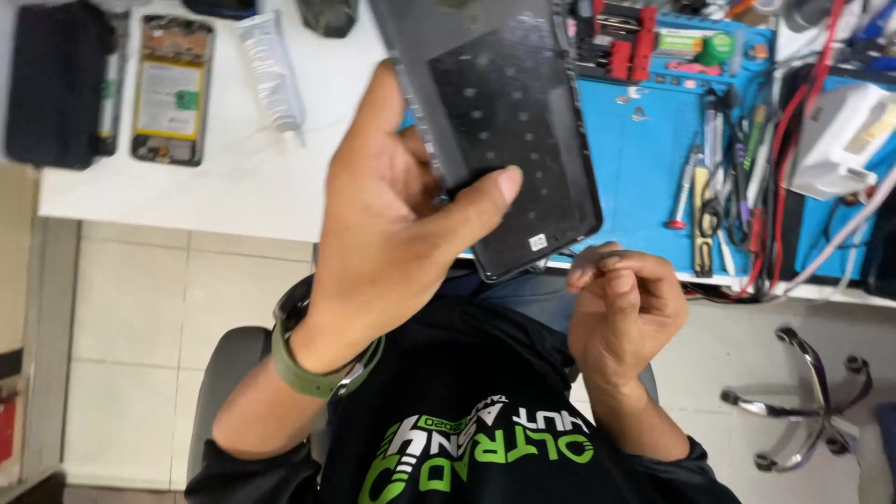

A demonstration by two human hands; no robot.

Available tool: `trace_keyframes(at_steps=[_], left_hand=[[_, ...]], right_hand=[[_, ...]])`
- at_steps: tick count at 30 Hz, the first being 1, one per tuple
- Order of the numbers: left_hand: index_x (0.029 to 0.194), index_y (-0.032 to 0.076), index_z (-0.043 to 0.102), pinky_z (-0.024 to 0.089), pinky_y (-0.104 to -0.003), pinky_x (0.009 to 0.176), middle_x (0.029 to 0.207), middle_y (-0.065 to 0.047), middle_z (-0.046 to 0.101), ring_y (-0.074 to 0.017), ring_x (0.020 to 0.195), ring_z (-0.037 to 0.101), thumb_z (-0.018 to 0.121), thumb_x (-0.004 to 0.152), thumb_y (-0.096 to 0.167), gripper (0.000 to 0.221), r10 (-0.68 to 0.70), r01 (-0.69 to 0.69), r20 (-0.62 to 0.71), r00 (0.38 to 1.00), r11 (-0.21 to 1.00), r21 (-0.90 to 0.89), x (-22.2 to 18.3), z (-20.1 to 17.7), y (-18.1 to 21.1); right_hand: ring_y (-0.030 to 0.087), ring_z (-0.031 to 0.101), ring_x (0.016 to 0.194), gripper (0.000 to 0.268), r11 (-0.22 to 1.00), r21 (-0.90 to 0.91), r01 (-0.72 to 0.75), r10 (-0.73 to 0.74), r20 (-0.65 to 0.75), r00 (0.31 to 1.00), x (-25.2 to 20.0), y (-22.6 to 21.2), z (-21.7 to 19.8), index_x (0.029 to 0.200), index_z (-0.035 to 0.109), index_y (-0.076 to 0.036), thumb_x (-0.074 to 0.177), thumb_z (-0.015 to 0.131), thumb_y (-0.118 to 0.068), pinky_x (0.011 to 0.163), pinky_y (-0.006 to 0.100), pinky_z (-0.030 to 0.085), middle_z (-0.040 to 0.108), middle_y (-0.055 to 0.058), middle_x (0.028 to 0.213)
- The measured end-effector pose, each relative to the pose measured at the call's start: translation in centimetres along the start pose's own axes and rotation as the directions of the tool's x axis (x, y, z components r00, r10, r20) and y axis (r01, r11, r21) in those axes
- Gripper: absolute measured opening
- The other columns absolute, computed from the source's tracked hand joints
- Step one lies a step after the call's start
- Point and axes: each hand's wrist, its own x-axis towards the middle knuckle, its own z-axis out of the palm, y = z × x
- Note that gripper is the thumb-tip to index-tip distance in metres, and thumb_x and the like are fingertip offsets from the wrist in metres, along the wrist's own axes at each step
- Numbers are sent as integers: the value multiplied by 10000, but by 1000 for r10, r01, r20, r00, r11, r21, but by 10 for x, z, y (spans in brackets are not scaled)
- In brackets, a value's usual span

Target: The person cleans the back cover of a mobile phone and then secures it to the phone body using several rubber bands.

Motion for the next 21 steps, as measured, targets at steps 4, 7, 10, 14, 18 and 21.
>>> trace_keyframes(at_steps=[4, 7, 10, 14, 18, 21], left_hand=[[1340, 78, 461, 645, -298, 926, 1064, -43, 661, -162, 979, 724, 756, 1049, -61, 438, 60, -64, -105, 993, 997, -36, 3, 8, -11], [1336, 101, 457, 632, -306, 941, 1097, -45, 644, -162, 978, 698, 749, 1062, -55, 430, 95, -102, -96, 991, 992, -75, 8, 12, -8], [1339, 122, 424, 600, -297, 927, 1035, -46, 645, -140, 943, 655, 734, 1084, -43, 434, 98, -109, -90, 991, 986, -126, 6, 18, -3], [1436, 84, 427, 603, -311, 839, 1023, -81, 675, -165, 878, 669, 743, 1062, -48, 507, 59, -86, -194, 979, 987, -135, -13, 24, -13], [1453, 58, 408, 637, -337, 811, 1001, -100, 687, -202, 873, 699, 751, 1034, -30, 548, 16, -66, -258, 966, 980, -189, -36, 26, -24], [1472, 63, 410, 633, -304, 843, 1029, -79, 691, -184, 885, 717, 770, 1023, -39, 585, -21, -35, -291, 957, 981, -188, -42, 27, -19]], right_hand=[[141, 631, 695, 169, 889, 354, -291, 286, 68, 956, -6, -29, -7, 1170, 771, -104, 1133, 742, -267, 746, 320, 458, 807, 94, 962], [136, 622, 654, 166, 839, 443, -316, 310, 87, 947, -10, -36, -9, 1216, 770, -75, 1160, 702, -216, 717, 297, 439, 832, 160, 1107], [132, 623, 638, 181, 868, 394, -301, 304, 57, 951, -13, -37, -12, 1238, 763, -98, 1165, 702, -252, 719, 310, 444, 836, 144, 1161], [220, 732, 860, 225, 957, 264, -123, 119, 31, 992, -26, -30, -15, 1349, 650, -64, 1173, 657, -204, 712, 311, 567, 809, 205, 1191], [229, 786, 1040, 390, 748, -127, 651, -567, 388, 727, -16, -29, -21, 1501, 531, -71, 1136, 612, -182, 719, 308, 580, 755, 201, 1206], [221, 692, 940, 480, 533, -285, 796, -521, 630, 575, -19, -45, -25, 1586, 432, -91, 1151, 604, -197, 753, 354, 581, 741, 129, 1315]])
